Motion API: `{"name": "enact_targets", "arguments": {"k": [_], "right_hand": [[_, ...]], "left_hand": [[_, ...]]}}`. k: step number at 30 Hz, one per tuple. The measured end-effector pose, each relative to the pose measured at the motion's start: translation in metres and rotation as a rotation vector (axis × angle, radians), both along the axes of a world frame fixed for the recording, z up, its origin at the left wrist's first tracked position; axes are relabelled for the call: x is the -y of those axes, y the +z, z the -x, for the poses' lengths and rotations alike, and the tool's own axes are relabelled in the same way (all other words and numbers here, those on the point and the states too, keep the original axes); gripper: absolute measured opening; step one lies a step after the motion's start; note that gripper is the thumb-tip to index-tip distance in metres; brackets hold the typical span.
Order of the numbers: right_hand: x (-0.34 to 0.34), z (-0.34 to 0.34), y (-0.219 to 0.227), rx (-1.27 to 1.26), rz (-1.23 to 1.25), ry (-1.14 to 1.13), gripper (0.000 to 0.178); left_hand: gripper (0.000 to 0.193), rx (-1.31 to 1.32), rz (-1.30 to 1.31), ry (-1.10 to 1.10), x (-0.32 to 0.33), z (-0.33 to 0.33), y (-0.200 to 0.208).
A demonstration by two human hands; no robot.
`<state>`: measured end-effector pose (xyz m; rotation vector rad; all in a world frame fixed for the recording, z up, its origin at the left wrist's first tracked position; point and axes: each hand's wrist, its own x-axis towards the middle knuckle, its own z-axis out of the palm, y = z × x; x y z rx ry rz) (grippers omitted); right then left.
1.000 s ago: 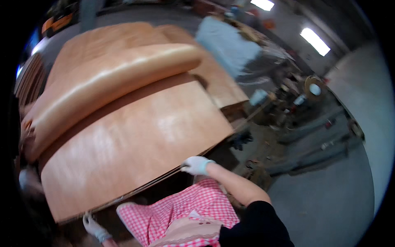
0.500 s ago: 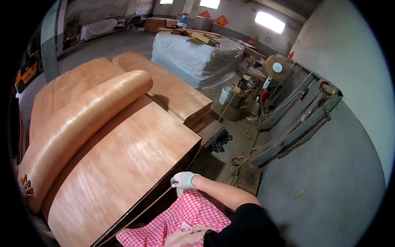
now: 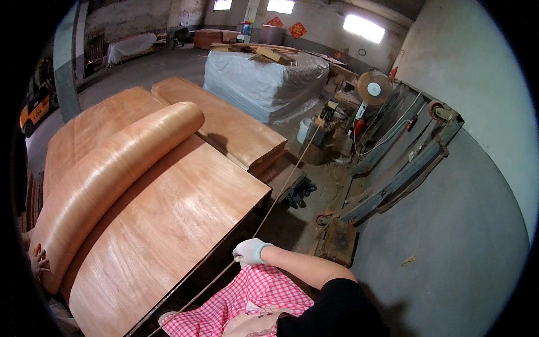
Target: The person aligns and secures large wooden panels on a workbench using a thin wooden stick to wedge them in place. They then move to a different area to retrieve a small container and a sponge, dipping the sponge into the container to prepare for applying a finish to the wood.
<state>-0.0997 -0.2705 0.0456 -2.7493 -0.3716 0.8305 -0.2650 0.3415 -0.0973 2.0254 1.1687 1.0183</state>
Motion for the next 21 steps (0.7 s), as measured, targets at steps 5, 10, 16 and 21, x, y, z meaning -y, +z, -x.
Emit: {"name": "enact_targets", "arguments": {"k": [5,10,16,21], "right_hand": [[-0.029,0.005,0.008,-0.037,-0.020,0.045,0.032],[-0.059,0.014,-0.002,-0.046,-0.070,0.111,0.031],[-0.089,0.009,0.005,-0.022,-0.073,0.148,0.028],[-0.076,0.003,-0.001,-0.043,-0.135,0.092,0.030]], "left_hand": [[0.023,0.012,-0.117,0.017,-0.026,0.018,-0.002],[0.023,0.002,-0.356,-0.018,-0.073,0.046,-0.013],[0.022,0.076,-0.202,0.115,-0.123,0.074,-0.030],[0.025,-0.004,-0.082,0.082,-0.055,0.061,0.027]]}}
